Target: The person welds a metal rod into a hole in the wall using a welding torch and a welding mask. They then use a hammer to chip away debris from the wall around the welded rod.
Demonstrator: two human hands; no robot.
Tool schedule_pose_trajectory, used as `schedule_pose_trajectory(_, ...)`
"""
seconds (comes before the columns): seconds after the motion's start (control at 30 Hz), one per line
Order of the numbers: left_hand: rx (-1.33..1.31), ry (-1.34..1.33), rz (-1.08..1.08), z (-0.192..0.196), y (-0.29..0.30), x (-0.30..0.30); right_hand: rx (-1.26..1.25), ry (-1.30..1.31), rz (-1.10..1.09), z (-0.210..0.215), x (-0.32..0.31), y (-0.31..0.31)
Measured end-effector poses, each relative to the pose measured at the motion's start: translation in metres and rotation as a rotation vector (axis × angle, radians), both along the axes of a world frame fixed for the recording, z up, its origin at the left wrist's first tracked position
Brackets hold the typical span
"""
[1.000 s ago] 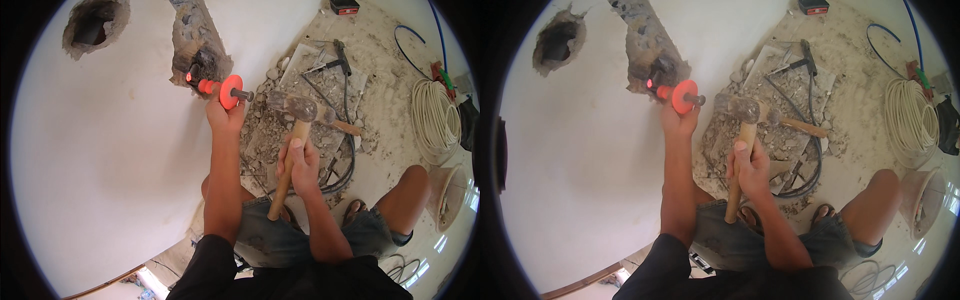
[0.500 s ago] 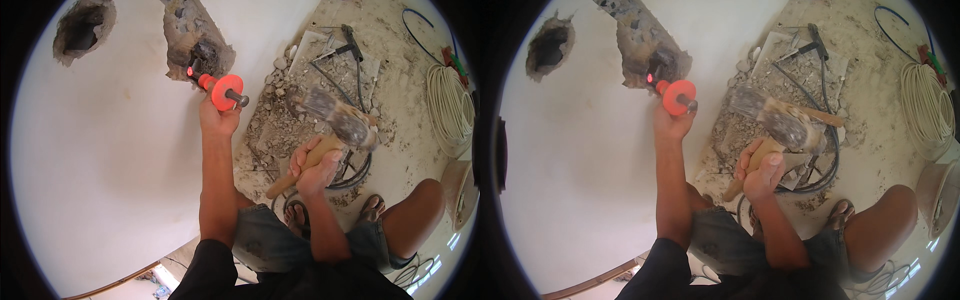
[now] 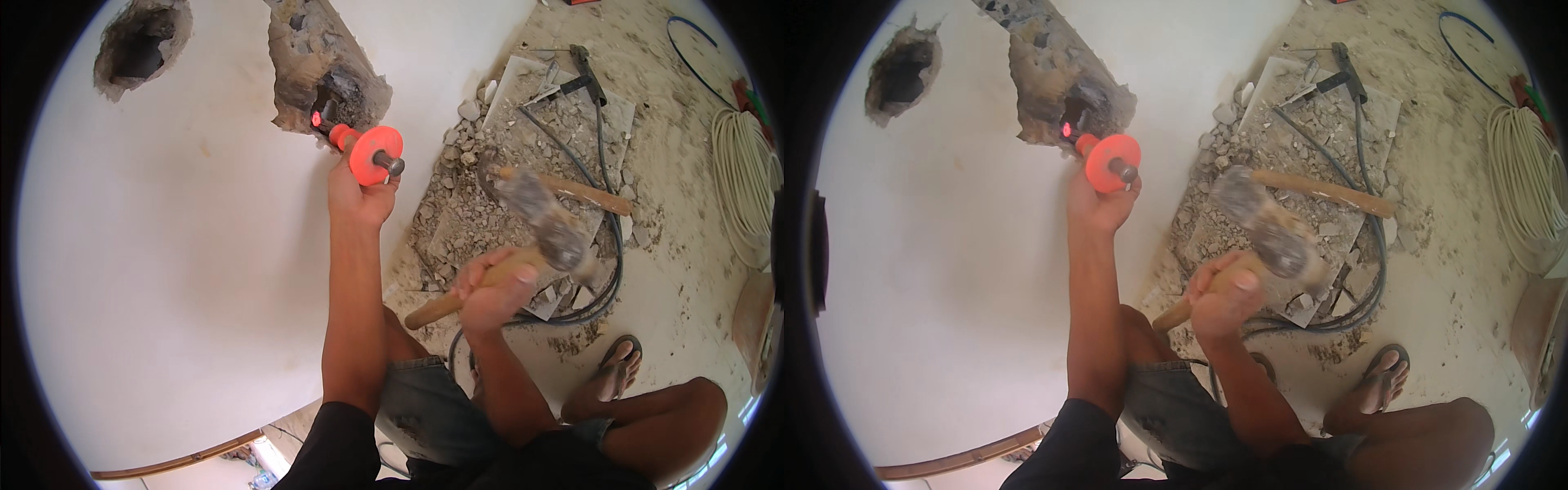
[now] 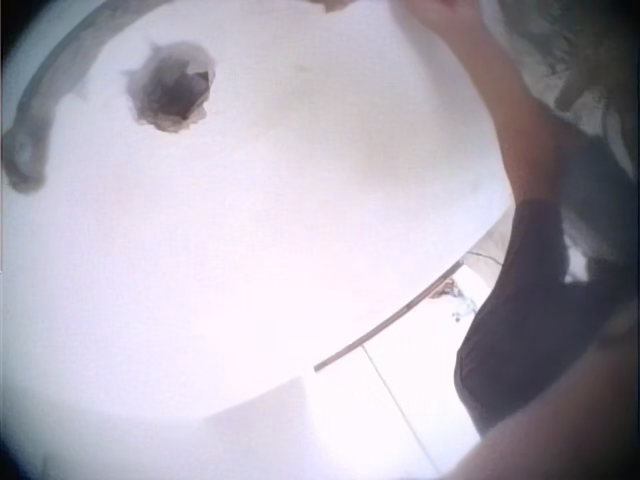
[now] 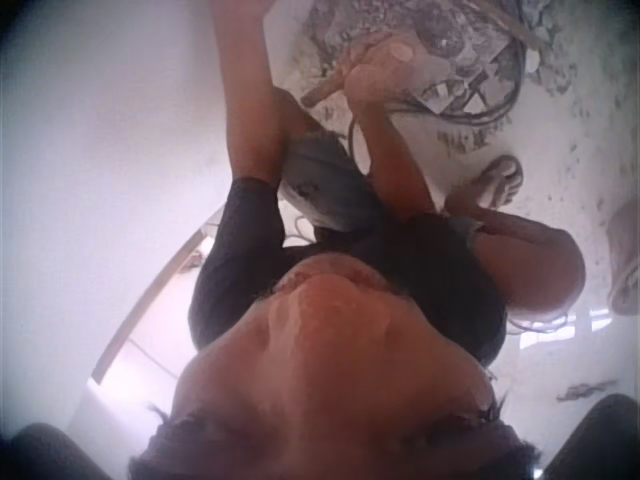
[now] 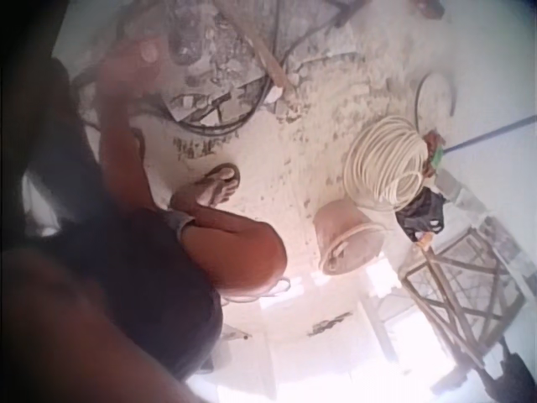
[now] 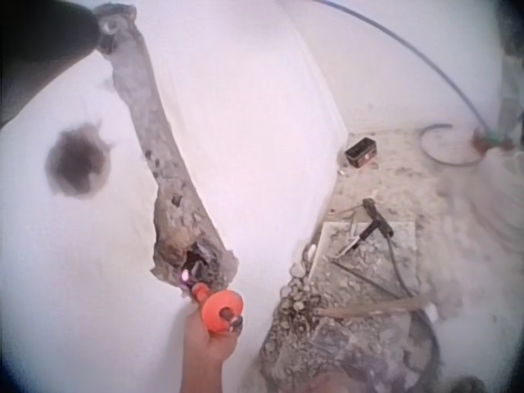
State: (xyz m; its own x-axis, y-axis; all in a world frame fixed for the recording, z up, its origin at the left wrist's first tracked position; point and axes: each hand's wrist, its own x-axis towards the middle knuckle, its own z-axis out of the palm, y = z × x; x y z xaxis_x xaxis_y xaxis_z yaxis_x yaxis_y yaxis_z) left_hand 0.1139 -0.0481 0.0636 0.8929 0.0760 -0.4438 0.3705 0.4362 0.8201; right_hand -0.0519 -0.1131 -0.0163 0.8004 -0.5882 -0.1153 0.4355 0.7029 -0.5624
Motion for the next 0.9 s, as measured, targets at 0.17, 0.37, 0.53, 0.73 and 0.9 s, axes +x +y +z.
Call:
schedule_pose_trajectory(0.17,0.048,-0.023,-0.105,-0.006,0.024,0.01,-0.399,0.371,0.366,-0.011,0.012,0.025)
schedule_pose_trajectory(0.37,0.042,-0.017,0.003,-0.002,0.009,-0.001,-0.048,0.117,0.058,0.002,0.009,0.014)
schedule_pose_trajectory(0.53,-0.055,-0.013,-0.007,-0.014,0.029,0.0,-0.421,0.242,0.124,0.003,0.021,0.017)
schedule_pose_trajectory(0.73,0.02,0.016,0.027,-0.003,0.009,-0.007,-0.476,0.196,-0.061,-0.015,0.035,0.028)
schedule_pose_trajectory(0.9,0.003,-0.033,-0.01,-0.011,0.02,0.003,-0.495,0.204,0.08,-0.019,0.025,0.009)
